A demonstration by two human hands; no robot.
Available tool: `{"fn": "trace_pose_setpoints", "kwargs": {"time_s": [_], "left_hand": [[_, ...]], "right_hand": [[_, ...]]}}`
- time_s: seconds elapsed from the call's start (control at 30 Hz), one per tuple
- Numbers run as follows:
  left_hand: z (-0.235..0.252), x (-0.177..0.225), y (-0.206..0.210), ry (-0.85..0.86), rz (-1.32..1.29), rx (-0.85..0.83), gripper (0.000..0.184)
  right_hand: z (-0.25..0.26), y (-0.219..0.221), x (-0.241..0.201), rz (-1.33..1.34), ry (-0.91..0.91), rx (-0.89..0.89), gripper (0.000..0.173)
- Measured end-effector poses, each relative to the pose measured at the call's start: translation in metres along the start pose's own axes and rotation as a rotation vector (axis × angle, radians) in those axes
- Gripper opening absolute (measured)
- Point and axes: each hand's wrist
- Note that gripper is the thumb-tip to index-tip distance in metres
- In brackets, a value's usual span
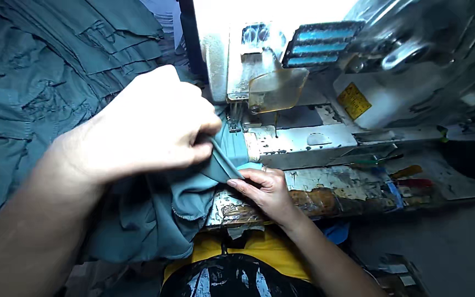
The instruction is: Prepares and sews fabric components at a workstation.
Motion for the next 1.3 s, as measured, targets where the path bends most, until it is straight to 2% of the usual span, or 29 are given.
{"fn": "trace_pose_setpoints", "kwargs": {"time_s": [0.07,0.17,0.3,0.43,0.57,0.93,1.03,1.1,1.13,1.2,1.3], "left_hand": [[-0.003,-0.001,0.0,-0.028,-0.012,0.009,0.02],[-0.009,0.023,-0.014,-0.015,0.044,-0.01,0.025],[-0.01,0.003,0.004,-0.04,0.002,0.061,0.025],[-0.013,0.032,-0.017,-0.042,0.065,-0.011,0.031],[-0.017,0.019,-0.006,-0.105,0.049,0.019,0.032],[-0.019,0.025,-0.007,-0.06,0.042,0.059,0.032],[-0.022,0.031,-0.007,-0.105,0.058,0.108,0.038],[-0.031,0.048,0.004,-0.171,0.03,0.211,0.047],[-0.039,0.061,0.018,-0.21,0.005,0.26,0.045],[-0.057,0.077,0.055,-0.281,-0.007,0.279,0.025],[-0.07,0.073,0.082,-0.342,-0.005,0.333,0.039]], "right_hand": [[0.0,0.0,-0.001,-0.007,0.011,0.001,0.019],[0.001,-0.001,-0.001,0.003,-0.003,0.014,0.017],[0.002,-0.001,-0.002,0.004,0.003,0.012,0.018],[0.003,-0.003,-0.002,0.035,-0.029,0.02,0.016],[0.002,-0.002,-0.002,0.023,-0.012,0.015,0.016],[0.002,-0.004,-0.003,0.014,-0.018,0.043,0.015],[0.004,-0.005,-0.005,0.04,-0.017,0.048,0.014],[0.002,-0.005,-0.014,0.058,-0.005,0.056,0.014],[0.0,-0.005,-0.021,0.076,-0.003,0.063,0.014],[-0.005,-0.004,-0.033,0.113,-0.01,0.081,0.014],[-0.009,-0.004,-0.045,0.097,-0.025,0.114,0.012]]}}
Point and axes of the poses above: each hand's wrist, its own z-axis towards the middle knuckle, its own y-axis out of the palm, x = y × z, and after that the axes turned 13 degrees about -y, right-handed
